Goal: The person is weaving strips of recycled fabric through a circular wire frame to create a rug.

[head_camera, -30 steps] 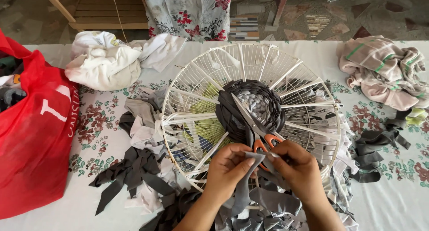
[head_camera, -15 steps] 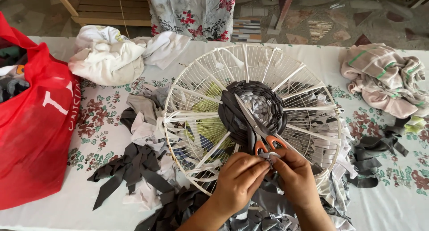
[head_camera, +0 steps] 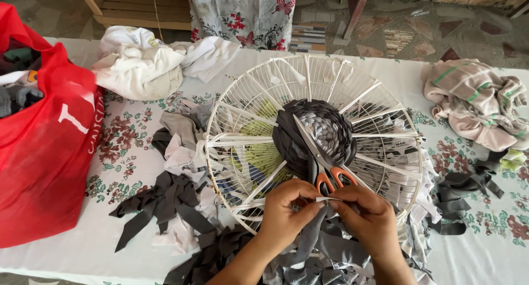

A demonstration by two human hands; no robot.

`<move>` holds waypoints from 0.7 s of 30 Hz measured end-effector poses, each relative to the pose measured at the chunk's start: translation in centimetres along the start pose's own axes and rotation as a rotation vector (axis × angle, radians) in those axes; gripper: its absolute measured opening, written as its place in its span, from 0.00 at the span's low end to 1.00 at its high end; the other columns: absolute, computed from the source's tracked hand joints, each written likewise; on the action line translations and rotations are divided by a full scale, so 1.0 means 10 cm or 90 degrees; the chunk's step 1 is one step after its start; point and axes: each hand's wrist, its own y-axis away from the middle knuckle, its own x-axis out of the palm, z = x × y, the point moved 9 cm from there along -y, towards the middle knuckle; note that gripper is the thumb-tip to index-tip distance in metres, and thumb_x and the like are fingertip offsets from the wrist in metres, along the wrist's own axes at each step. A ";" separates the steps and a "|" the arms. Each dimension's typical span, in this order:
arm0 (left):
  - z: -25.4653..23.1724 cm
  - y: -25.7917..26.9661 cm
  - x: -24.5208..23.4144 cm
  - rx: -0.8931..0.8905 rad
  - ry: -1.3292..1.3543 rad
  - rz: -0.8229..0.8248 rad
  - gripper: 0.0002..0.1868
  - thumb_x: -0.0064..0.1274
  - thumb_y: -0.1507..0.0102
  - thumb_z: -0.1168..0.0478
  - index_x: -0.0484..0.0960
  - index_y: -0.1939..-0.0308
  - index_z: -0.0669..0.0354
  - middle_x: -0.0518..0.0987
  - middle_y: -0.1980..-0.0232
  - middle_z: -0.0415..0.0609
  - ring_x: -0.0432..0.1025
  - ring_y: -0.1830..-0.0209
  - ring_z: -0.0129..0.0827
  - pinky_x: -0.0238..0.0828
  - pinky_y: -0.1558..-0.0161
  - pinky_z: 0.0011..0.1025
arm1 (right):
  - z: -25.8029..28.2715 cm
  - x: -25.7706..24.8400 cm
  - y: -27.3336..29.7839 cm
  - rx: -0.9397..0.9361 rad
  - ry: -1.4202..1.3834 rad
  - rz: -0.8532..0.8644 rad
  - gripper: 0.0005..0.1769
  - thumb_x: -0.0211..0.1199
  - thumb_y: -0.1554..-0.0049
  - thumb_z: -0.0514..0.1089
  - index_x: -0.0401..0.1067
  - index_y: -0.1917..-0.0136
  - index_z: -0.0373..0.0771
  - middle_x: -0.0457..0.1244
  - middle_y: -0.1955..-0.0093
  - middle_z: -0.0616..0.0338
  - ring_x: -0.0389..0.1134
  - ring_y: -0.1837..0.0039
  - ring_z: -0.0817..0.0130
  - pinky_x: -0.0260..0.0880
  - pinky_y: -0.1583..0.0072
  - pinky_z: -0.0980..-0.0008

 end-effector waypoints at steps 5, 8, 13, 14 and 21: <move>-0.19 0.03 0.01 0.074 0.011 -0.044 0.10 0.58 0.44 0.77 0.77 0.64 0.62 0.81 0.58 0.49 0.73 0.66 0.28 0.70 0.66 0.23 | 0.32 0.10 0.12 -0.219 0.071 -0.006 0.10 0.72 0.56 0.32 0.77 0.60 0.37 0.71 0.55 0.59 0.68 0.62 0.76 0.65 0.62 0.80; -0.21 0.04 0.00 0.085 0.006 -0.053 0.11 0.57 0.44 0.78 0.77 0.62 0.62 0.81 0.58 0.48 0.73 0.66 0.29 0.70 0.66 0.23 | 0.39 0.14 0.16 -0.295 0.102 0.012 0.10 0.71 0.58 0.31 0.77 0.60 0.37 0.70 0.53 0.59 0.70 0.57 0.72 0.70 0.55 0.76; -0.26 0.07 -0.03 0.135 -0.060 -0.064 0.17 0.56 0.49 0.82 0.83 0.60 0.63 0.81 0.59 0.47 0.72 0.69 0.28 0.67 0.68 0.24 | 0.46 0.12 0.16 -0.341 0.095 0.052 0.11 0.72 0.60 0.33 0.78 0.61 0.37 0.71 0.54 0.58 0.71 0.55 0.69 0.73 0.50 0.72; -0.24 0.07 -0.02 0.154 -0.049 -0.053 0.15 0.59 0.48 0.80 0.84 0.60 0.63 0.81 0.58 0.47 0.73 0.68 0.28 0.68 0.67 0.24 | 0.27 0.08 0.12 -0.236 -0.023 0.070 0.05 0.67 0.52 0.37 0.78 0.60 0.35 0.72 0.55 0.55 0.73 0.54 0.66 0.75 0.50 0.69; -0.30 0.10 0.06 0.226 -0.096 0.017 0.15 0.64 0.48 0.79 0.83 0.61 0.62 0.80 0.60 0.46 0.67 0.74 0.26 0.62 0.72 0.24 | -0.43 0.10 0.12 0.086 -0.273 0.123 0.17 0.68 0.50 0.26 0.79 0.46 0.24 0.75 0.54 0.44 0.75 0.62 0.65 0.79 0.56 0.72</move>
